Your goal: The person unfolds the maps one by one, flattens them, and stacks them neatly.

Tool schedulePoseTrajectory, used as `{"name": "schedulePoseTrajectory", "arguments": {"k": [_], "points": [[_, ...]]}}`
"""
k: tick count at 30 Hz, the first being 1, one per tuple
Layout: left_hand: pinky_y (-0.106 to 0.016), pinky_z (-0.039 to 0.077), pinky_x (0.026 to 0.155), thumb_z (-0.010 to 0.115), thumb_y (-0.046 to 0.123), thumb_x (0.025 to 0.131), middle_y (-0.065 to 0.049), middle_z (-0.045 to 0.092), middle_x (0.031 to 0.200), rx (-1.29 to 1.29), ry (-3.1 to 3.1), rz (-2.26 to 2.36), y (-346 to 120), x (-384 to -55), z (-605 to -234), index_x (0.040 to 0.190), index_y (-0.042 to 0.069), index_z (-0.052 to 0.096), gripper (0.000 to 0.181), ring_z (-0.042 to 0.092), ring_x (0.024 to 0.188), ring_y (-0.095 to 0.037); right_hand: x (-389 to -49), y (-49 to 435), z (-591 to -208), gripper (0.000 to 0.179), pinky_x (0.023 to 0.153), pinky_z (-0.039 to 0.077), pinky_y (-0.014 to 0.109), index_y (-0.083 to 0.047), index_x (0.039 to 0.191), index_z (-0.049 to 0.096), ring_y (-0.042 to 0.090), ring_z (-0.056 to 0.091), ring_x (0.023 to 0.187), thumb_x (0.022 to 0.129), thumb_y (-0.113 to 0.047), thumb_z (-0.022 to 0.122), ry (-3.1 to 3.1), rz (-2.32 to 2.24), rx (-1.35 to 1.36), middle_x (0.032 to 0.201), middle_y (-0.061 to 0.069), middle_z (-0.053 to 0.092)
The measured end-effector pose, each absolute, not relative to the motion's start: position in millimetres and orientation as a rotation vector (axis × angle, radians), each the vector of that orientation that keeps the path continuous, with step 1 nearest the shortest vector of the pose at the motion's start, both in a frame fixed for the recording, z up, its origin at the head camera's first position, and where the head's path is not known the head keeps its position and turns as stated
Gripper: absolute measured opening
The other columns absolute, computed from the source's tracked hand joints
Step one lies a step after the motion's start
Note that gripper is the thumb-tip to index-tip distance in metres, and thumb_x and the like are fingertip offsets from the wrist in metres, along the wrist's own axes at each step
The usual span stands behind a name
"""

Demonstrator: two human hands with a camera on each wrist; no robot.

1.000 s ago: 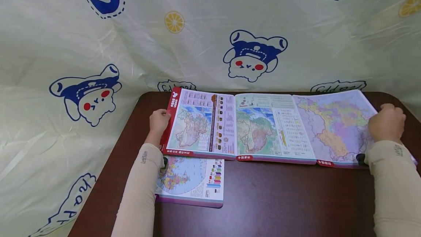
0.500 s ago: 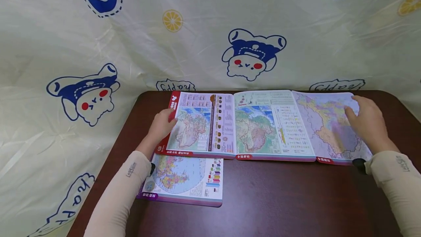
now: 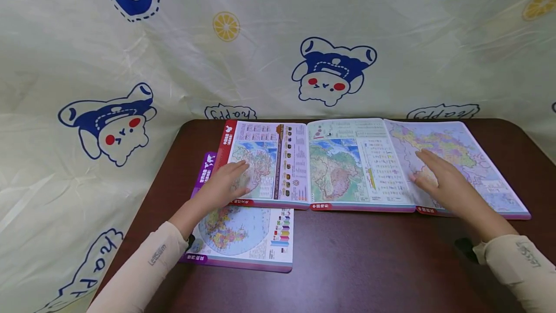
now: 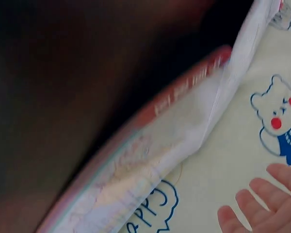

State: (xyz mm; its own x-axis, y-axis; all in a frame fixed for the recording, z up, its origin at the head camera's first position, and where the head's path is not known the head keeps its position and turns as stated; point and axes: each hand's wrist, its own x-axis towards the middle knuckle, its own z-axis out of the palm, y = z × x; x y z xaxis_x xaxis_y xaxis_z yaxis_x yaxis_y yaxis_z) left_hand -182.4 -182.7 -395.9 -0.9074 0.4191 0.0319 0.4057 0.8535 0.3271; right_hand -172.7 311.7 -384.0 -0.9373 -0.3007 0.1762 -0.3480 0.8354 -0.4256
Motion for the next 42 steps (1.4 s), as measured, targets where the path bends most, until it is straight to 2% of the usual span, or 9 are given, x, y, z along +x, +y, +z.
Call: {"name": "schedulePoseTrajectory", "arguments": {"k": [7,14,21,28,42], "points": [[-0.044,0.026,0.102,0.069,0.04,0.076,-0.006,0.033,0.141,0.815,2.868,0.353,-188,-168,-401,0.139,0.012,0.035,0.076,0.027,0.129,-0.028,-157,300,-396,0.077,0.095,0.021,0.06,0.0,0.138,0.029,0.046,0.025,0.123,0.08,-0.036,0.066,-2.967,0.632,0.727,0.139,0.026,0.027],[-0.042,0.028,0.101,0.068,0.035,0.078,-0.006,0.036,0.14,0.858,2.857,0.294,-188,-165,-410,0.136,0.013,0.04,0.068,0.031,0.128,-0.027,-150,298,-409,0.083,0.096,0.026,0.054,0.003,0.133,0.037,0.046,0.032,0.119,0.072,-0.04,0.072,-2.993,0.6,0.847,0.135,0.027,0.033],[-0.04,0.032,0.099,0.065,0.029,0.082,-0.008,0.04,0.137,0.897,2.86,0.257,-188,-164,-412,0.134,0.011,0.043,0.06,0.036,0.124,-0.027,-153,300,-410,0.076,0.093,0.027,0.057,0.007,0.132,0.036,0.048,0.032,0.119,0.075,-0.03,0.071,-3.084,0.627,0.826,0.133,0.032,0.032],[-0.04,0.033,0.098,0.063,0.029,0.084,-0.007,0.039,0.137,0.891,2.85,0.239,-188,-165,-412,0.135,0.012,0.042,0.058,0.036,0.125,-0.027,-155,301,-411,0.074,0.093,0.027,0.057,0.009,0.13,0.037,0.048,0.03,0.12,0.078,-0.033,0.068,-3.152,0.63,0.806,0.133,0.033,0.031],[-0.038,0.031,0.1,0.062,0.028,0.084,-0.006,0.038,0.139,0.852,2.827,0.276,-186,-166,-409,0.136,0.013,0.041,0.058,0.033,0.126,-0.025,-155,299,-411,0.07,0.092,0.026,0.058,0.013,0.128,0.037,0.05,0.03,0.118,0.079,-0.027,0.068,-3.155,0.635,0.806,0.131,0.037,0.03]]}}
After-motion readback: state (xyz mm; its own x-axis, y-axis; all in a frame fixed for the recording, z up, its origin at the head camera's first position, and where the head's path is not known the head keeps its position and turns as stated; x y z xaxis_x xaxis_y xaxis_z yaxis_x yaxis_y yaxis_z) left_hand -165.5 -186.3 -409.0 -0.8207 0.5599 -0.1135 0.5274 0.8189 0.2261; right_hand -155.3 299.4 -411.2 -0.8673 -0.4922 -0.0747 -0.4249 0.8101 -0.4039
